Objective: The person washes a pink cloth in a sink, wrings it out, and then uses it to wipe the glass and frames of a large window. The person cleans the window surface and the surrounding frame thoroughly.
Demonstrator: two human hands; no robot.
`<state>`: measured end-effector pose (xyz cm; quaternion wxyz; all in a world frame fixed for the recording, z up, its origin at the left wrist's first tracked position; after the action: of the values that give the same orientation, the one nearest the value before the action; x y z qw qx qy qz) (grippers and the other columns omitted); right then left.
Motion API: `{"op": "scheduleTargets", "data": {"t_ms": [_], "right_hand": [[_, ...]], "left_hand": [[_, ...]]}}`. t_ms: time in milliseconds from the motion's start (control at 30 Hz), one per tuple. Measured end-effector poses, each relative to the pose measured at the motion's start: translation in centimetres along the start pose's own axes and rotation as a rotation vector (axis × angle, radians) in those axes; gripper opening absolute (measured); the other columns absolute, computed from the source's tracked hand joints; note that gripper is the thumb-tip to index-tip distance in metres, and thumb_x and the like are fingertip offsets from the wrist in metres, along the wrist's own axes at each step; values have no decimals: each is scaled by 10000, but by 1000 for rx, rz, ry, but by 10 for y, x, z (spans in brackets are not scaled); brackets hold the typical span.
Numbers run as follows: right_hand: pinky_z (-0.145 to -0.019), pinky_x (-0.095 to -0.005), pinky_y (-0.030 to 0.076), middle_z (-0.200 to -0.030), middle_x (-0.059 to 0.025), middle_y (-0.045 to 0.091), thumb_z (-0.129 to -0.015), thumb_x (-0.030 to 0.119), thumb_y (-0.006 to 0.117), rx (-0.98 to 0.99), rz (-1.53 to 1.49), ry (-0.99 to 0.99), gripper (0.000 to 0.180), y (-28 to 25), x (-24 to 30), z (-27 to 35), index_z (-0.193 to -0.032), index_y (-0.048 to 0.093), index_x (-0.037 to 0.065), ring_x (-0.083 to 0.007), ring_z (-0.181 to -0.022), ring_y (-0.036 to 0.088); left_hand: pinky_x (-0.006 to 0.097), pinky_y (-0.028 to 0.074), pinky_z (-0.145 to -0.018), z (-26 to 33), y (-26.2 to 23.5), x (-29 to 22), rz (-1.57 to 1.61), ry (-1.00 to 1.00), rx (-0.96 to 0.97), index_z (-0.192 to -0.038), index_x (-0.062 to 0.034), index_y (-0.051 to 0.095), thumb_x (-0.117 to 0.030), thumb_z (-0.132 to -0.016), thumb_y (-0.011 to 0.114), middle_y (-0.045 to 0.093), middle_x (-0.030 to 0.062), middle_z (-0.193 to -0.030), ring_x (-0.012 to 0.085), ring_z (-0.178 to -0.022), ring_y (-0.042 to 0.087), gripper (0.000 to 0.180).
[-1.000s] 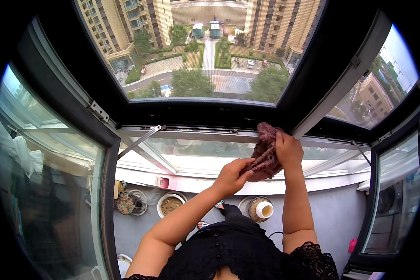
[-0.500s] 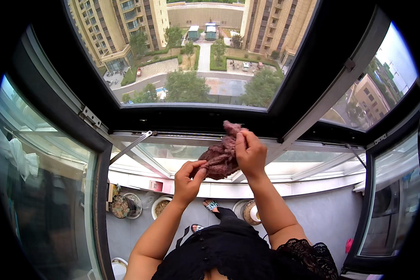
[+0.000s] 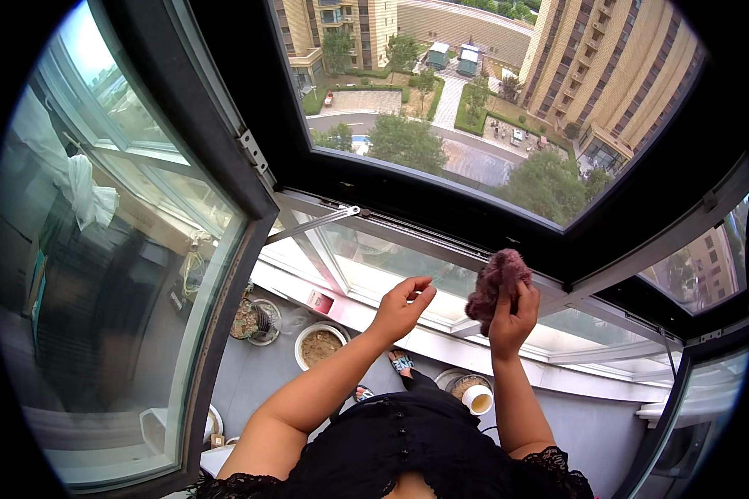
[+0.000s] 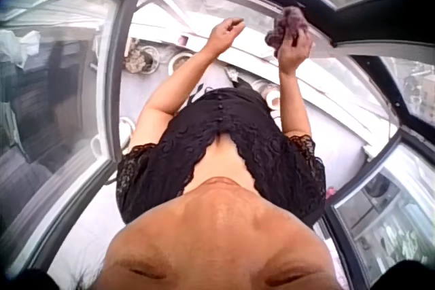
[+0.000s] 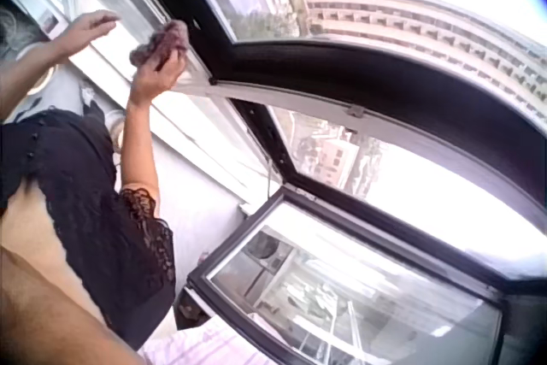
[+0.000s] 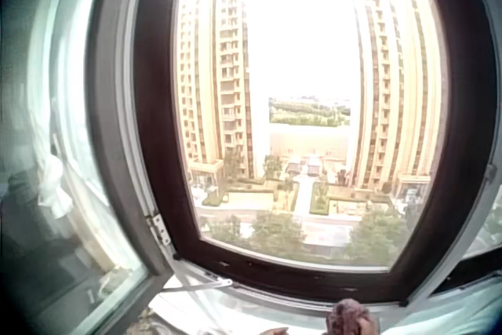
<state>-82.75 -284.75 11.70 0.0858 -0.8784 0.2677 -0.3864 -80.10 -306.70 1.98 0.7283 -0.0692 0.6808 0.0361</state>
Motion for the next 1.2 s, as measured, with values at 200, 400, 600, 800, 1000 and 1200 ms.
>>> {"op": "scheduleTargets", "data": {"t_ms": [200, 400, 600, 800, 1000, 1200], "right_hand": [[-837, -339, 492, -1134, -161, 543, -760, 84, 720, 741, -415, 41, 258, 105, 64, 33, -999, 647, 20, -266, -1067, 556], [-973, -446, 433, -1311, -221, 486, -725, 179, 782, 777, -254, -174, 426, 119, 102, 29, -1128, 667, 109, -408, -1189, 484], [-865, -397, 492, -1253, -187, 547, -738, 13, 736, 540, -69, -299, 406, 70, 77, 4, -1132, 643, 46, -339, -1088, 570], [-814, -390, 523, -1199, -182, 574, -740, 18, 734, 609, 167, -274, 328, 49, 22, 34, -1060, 673, 56, -325, -1009, 601], [-773, -375, 532, -1191, -169, 588, -753, 29, 735, 721, 163, -226, 304, 54, 12, 49, -1049, 677, 62, -305, -948, 622], [-722, -366, 530, -1116, -161, 619, -747, 75, 729, 763, 125, -347, 284, 72, 45, 44, -1024, 668, 63, -292, -877, 625]], "left_hand": [[441, 508, -946, 26, 8, -13, 1163, -374, 325, -1352, -94, 458, -728, -845, 489, 584, 100, -1247, 236, -1134, 594, 812], [413, 491, -974, 22, -81, 64, 1268, -163, -349, -1275, -31, 492, -190, -935, 598, 604, 123, -1167, 263, -1073, 606, 390], [316, 512, -864, -49, -289, 30, 1254, 897, -27, -1086, -44, 589, -144, -910, 572, 624, 68, -1046, 165, -933, 597, 204], [182, 462, -576, -95, -259, 36, 1512, 496, -638, -925, -129, 608, -171, -897, 617, 584, -32, -794, 68, -537, 476, 51], [263, 516, -774, -58, -161, 31, 1059, 298, -836, -1096, -93, 602, -98, -925, 619, 629, 7, -982, 145, -890, 609, 171], [320, 499, -878, -58, -123, 50, 722, 165, -642, -1174, -22, 579, 3, -861, 657, 639, 56, -1079, 176, -992, 613, 324]]}}
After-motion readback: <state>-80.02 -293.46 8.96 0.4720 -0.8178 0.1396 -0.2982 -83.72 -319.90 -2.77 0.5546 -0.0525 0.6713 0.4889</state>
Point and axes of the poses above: each hand's wrist, its own z-axis away from the middle knuckle, its own y-axis out of the palm, x = y × z, the point moved 9 cm from there along -z, towards the middle knuckle
